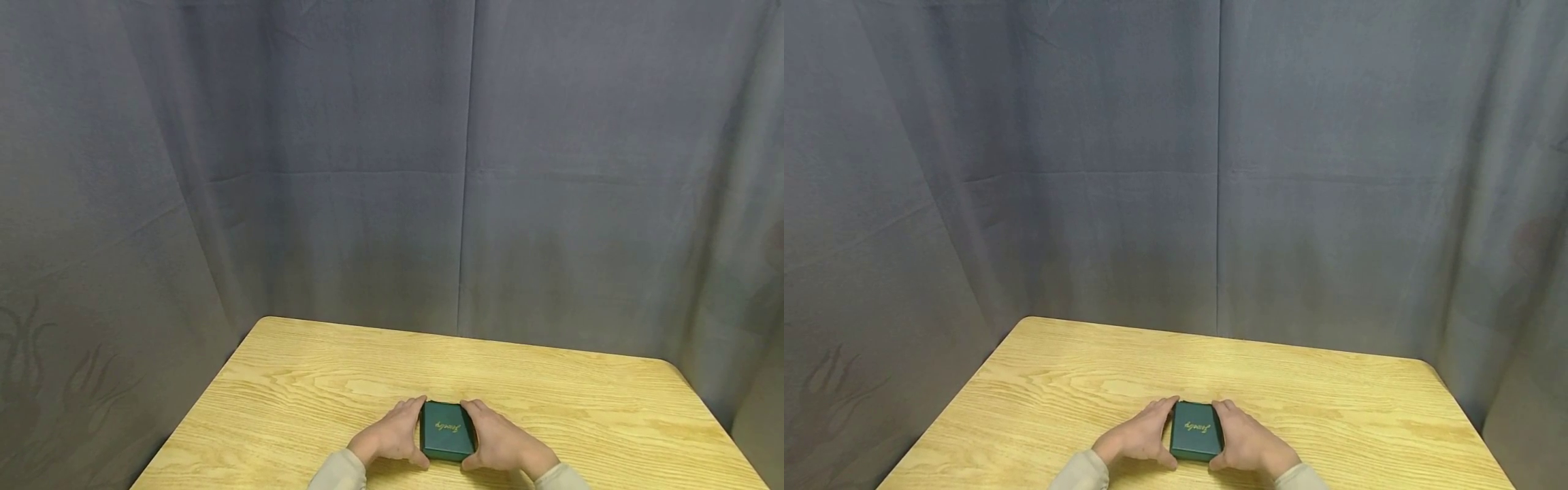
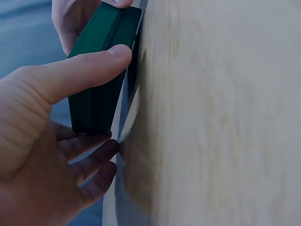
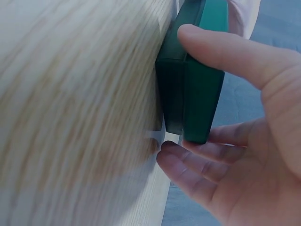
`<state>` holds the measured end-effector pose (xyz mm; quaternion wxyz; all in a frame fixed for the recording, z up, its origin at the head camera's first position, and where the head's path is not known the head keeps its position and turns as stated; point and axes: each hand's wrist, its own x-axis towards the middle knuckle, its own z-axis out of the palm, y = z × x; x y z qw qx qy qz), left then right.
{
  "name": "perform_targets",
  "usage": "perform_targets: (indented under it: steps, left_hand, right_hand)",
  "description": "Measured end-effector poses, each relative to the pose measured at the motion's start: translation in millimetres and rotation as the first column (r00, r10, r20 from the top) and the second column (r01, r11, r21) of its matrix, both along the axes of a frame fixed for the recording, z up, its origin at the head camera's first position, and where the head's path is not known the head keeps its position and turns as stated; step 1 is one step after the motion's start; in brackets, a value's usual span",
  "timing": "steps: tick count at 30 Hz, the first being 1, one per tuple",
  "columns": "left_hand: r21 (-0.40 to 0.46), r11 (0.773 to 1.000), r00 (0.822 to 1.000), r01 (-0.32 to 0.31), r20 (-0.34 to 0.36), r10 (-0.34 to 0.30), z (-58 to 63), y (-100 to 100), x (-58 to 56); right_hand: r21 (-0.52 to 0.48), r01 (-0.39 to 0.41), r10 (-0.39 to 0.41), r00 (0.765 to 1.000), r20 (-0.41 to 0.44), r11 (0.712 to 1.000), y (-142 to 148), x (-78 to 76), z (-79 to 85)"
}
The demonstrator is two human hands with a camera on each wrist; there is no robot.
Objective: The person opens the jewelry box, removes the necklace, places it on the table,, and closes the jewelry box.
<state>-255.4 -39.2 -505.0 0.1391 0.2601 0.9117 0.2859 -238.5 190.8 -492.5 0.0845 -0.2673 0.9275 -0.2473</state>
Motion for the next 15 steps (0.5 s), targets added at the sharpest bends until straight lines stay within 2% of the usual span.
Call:
perform_targets:
  steps: [8,15]
  left_hand:
    - [0.065,0.998,1.0,0.015,0.008,-0.015,-1.2,-3.0,-0.3]
    - [0.177,0.984,0.997,0.007,0.071,-0.02,-1.4,-5.9,-0.7]
  right_hand:
    - [-0.014,0.005,-0.005,1.0,0.006,1.0,-0.7,-0.9,-0.2]
    - [-0.038,0.007,-0.006,1.0,0.011,0.999,0.4,-2.4,0.4]
